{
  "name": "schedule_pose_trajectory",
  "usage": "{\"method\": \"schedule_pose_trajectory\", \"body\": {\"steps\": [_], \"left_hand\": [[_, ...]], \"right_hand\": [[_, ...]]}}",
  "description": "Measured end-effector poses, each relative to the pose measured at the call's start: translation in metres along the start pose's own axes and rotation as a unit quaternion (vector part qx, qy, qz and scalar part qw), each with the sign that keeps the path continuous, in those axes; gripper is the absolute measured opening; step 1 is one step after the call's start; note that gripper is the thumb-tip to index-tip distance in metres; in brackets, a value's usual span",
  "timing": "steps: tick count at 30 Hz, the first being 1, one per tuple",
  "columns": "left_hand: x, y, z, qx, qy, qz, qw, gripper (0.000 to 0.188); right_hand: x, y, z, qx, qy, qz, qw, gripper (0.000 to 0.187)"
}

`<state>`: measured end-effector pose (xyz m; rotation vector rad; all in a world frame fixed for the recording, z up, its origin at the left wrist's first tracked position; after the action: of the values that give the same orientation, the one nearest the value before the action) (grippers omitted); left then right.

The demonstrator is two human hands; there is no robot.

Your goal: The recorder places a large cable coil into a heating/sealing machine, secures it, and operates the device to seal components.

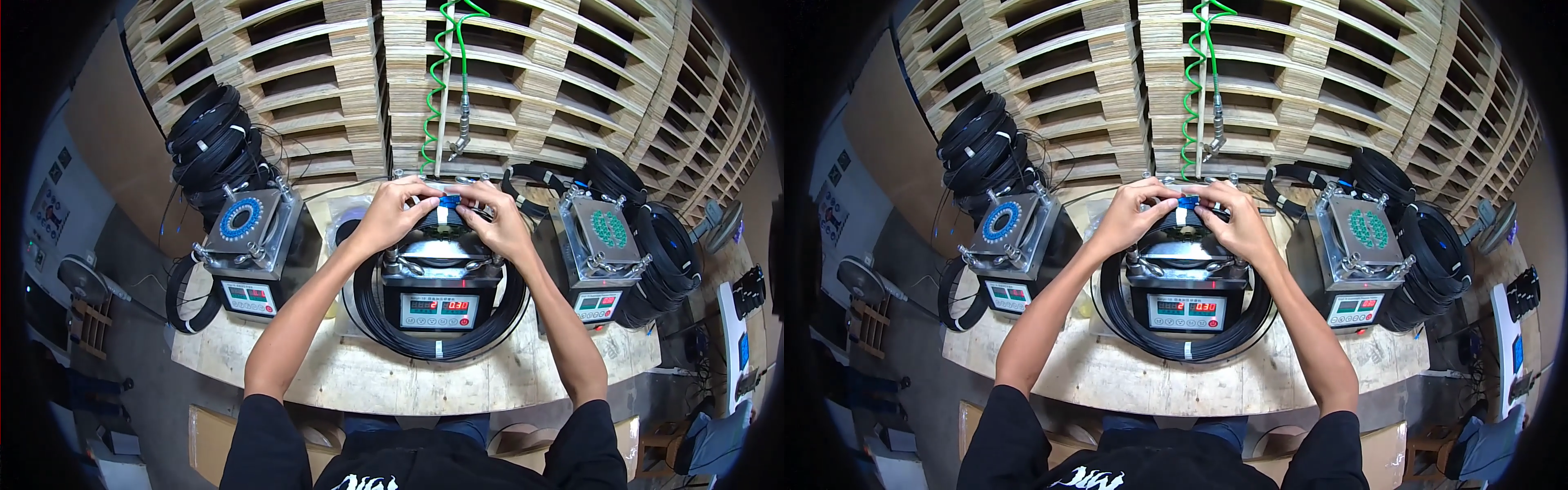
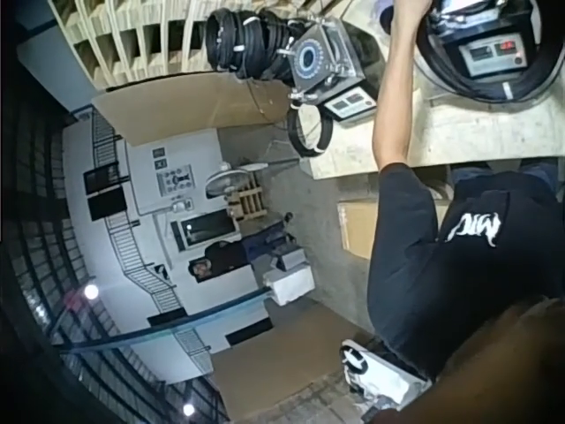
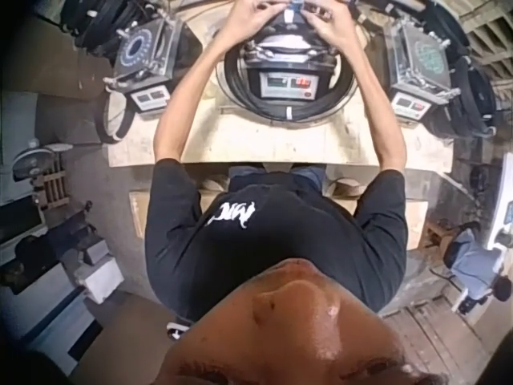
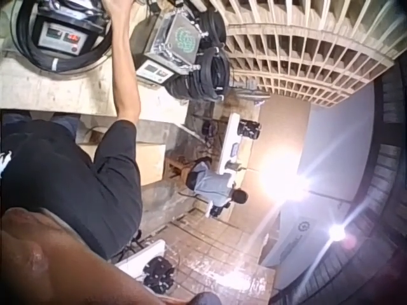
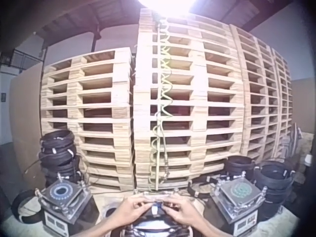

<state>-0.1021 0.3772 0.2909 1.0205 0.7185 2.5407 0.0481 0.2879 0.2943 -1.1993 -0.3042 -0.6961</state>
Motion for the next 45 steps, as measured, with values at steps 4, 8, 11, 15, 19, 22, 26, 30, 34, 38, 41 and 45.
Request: {"method": "schedule_pose_trajectory", "body": {"steps": [4, 8, 11, 15, 19, 22, 26, 30, 34, 38, 41, 45], "left_hand": [[-0.002, 0.008, 0.002, -0.059, 0.003, 0.028, 0.998, 0.02], [-0.004, 0.008, -0.004, -0.076, 0.006, 0.035, 0.996, 0.023], [-0.01, 0.024, -0.009, -0.08, -0.049, 0.094, 0.991, 0.039], [-0.022, 0.037, -0.011, -0.114, -0.118, 0.231, 0.959, 0.052], [-0.031, 0.021, -0.008, -0.074, -0.189, 0.259, 0.944, 0.049], [-0.029, 0.022, -0.011, -0.098, -0.197, 0.267, 0.938, 0.047], [-0.024, 0.018, -0.002, -0.088, -0.251, 0.259, 0.929, 0.037], [-0.007, 0.032, 0.017, -0.126, -0.217, 0.256, 0.933, 0.034], [0.027, 0.084, 0.037, -0.154, -0.18, 0.286, 0.928, 0.035], [0.042, 0.121, 0.025, -0.128, -0.181, 0.286, 0.932, 0.04], [0.037, 0.139, -0.005, -0.128, -0.18, 0.268, 0.938, 0.039], [0.008, 0.138, -0.062, -0.064, -0.222, 0.225, 0.947, 0.038]], "right_hand": [[0.003, -0.004, -0.006, 0.063, 0.025, -0.028, 0.997, 0.033], [-0.004, -0.003, -0.007, 0.058, 0.008, 0.011, 0.998, 0.036], [-0.006, -0.003, -0.018, 0.066, -0.007, -0.035, 0.997, 0.046], [-0.013, 0.0, -0.023, 0.069, 0.017, -0.126, 0.989, 0.064], [-0.012, 0.001, -0.025, 0.061, 0.019, -0.125, 0.99, 0.062], [-0.011, 0.004, -0.023, 0.059, 0.017, -0.113, 0.992, 0.062], [-0.007, -0.01, -0.015, 0.092, -0.006, -0.103, 0.99, 0.059], [0.01, -0.027, -0.007, 0.138, 0.023, -0.098, 0.985, 0.058], [0.035, -0.088, -0.004, 0.182, 0.041, -0.105, 0.977, 0.052], [0.044, -0.125, -0.022, 0.18, 0.024, -0.099, 0.978, 0.05], [0.032, -0.139, -0.051, 0.154, -0.006, -0.087, 0.984, 0.049], [-0.002, -0.12, -0.104, 0.105, -0.031, -0.071, 0.991, 0.051]]}}
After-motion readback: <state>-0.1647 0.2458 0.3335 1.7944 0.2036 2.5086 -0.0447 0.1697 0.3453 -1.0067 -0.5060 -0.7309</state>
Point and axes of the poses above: each hand's wrist, its own z-axis towards the middle knuckle, its own x-axis out of the back of the hand, y = z × x, the point moved 7 cm from there along z, towards the middle knuckle, and after that the axes turned 13 degrees about -x, right-handed, at the moved point
